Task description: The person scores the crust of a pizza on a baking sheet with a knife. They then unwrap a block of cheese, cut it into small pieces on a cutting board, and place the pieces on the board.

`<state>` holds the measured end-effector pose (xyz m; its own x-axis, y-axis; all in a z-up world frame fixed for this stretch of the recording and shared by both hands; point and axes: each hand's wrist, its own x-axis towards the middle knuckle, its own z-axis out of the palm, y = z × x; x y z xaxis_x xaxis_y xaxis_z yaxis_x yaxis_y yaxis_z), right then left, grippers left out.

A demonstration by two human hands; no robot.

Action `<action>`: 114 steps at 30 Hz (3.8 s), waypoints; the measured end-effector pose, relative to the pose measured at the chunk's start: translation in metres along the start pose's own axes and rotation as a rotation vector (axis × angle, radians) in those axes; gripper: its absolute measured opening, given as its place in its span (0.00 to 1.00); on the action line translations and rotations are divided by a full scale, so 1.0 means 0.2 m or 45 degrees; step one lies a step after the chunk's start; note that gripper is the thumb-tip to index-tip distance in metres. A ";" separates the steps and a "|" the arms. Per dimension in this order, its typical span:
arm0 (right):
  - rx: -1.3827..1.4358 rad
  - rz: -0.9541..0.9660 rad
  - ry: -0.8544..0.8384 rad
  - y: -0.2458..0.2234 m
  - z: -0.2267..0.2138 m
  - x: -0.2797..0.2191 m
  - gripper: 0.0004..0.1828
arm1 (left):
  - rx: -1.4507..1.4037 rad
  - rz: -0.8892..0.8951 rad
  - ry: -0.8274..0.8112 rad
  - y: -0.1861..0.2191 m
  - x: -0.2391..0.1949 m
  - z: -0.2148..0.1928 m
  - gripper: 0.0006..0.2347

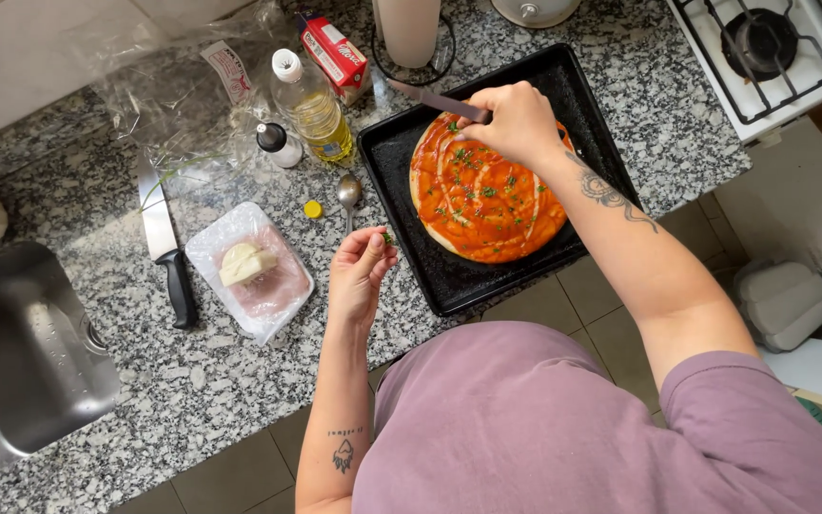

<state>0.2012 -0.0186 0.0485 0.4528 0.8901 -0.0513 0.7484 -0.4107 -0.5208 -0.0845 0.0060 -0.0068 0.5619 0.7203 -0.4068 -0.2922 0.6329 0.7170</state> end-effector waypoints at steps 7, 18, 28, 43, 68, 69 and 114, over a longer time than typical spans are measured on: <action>0.025 -0.071 -0.096 -0.07 -0.07 -0.12 0.16 | -0.032 0.009 0.001 -0.02 0.01 0.03 0.07; 0.273 -0.381 0.264 -0.10 0.06 -0.58 0.19 | 0.019 0.011 -0.168 -0.11 0.08 0.29 0.09; 0.175 -0.352 0.429 -0.11 0.05 -0.71 0.18 | 0.193 -0.007 -0.326 -0.17 0.09 0.41 0.06; 0.134 -0.363 0.528 -0.10 0.05 -0.74 0.18 | 0.432 0.097 -0.423 -0.05 -0.01 0.49 0.05; 0.516 -0.156 0.561 0.07 -0.08 -0.61 0.08 | 0.361 0.021 -0.350 -0.08 0.11 0.43 0.08; 0.577 -0.141 0.568 0.14 -0.09 -0.60 0.03 | 0.383 0.034 -0.319 -0.07 0.12 0.41 0.08; 0.565 -0.277 0.194 -0.06 -0.10 -0.51 0.06 | 0.259 0.044 -0.233 -0.08 0.09 0.30 0.08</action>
<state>0.1564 -0.1084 0.0777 0.3995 0.8934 0.2057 0.5702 -0.0665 -0.8188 -0.0239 -0.0080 0.0085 0.6903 0.6654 -0.2840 -0.1628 0.5253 0.8352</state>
